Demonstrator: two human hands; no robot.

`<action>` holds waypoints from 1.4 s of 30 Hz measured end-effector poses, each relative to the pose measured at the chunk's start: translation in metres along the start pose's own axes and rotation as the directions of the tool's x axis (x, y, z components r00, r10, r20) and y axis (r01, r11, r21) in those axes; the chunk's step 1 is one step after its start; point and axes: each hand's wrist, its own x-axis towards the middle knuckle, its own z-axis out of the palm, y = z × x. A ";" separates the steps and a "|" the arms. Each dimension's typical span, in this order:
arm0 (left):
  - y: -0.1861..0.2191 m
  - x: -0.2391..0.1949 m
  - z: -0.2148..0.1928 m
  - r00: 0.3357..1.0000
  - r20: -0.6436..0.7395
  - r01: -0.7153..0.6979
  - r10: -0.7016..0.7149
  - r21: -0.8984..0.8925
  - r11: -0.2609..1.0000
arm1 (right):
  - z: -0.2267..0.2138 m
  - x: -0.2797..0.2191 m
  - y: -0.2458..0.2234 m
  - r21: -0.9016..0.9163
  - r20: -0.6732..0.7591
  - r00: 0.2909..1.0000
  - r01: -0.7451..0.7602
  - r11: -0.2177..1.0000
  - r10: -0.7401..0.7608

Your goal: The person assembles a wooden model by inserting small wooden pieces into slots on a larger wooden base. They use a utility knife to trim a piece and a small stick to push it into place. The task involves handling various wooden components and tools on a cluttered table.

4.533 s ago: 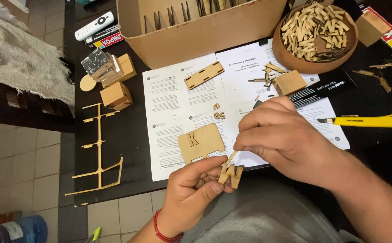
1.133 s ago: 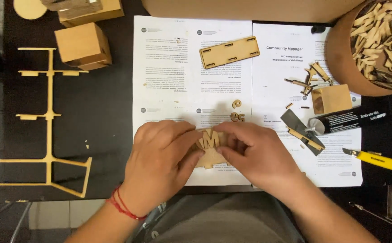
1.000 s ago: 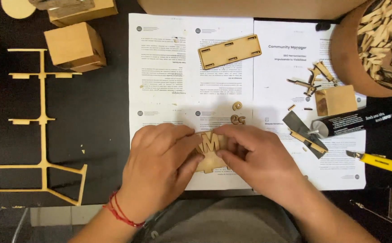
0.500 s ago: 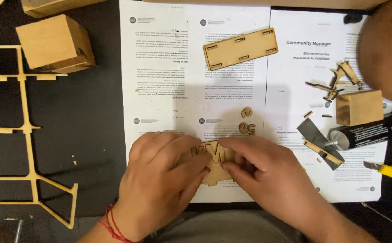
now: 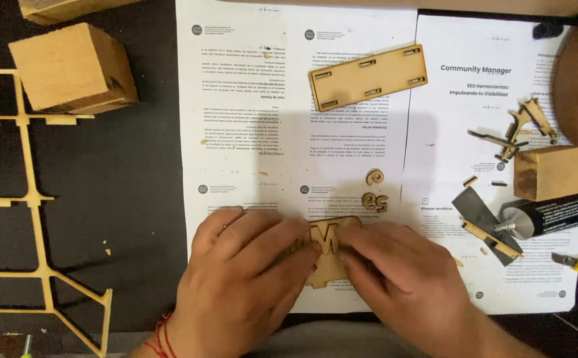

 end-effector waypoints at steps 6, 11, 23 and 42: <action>-0.002 -0.006 0.005 0.999 -0.020 -0.032 0.033 0.058 0.998 | 0.001 0.005 -0.001 -0.037 -0.003 0.997 0.072 0.997 -0.072; -0.004 -0.008 0.006 0.999 -0.001 -0.048 0.049 0.058 0.997 | 0.001 0.003 0.001 -0.051 0.017 0.998 0.064 0.997 -0.063; -0.002 -0.006 0.005 1.000 0.003 -0.008 0.008 0.064 0.998 | 0.004 0.004 0.001 -0.096 -0.032 0.994 0.096 0.991 -0.100; 0.004 0.008 0.003 0.966 0.077 0.248 -0.249 0.019 0.969 | 0.005 -0.001 0.007 -0.078 -0.014 0.994 0.103 0.992 -0.104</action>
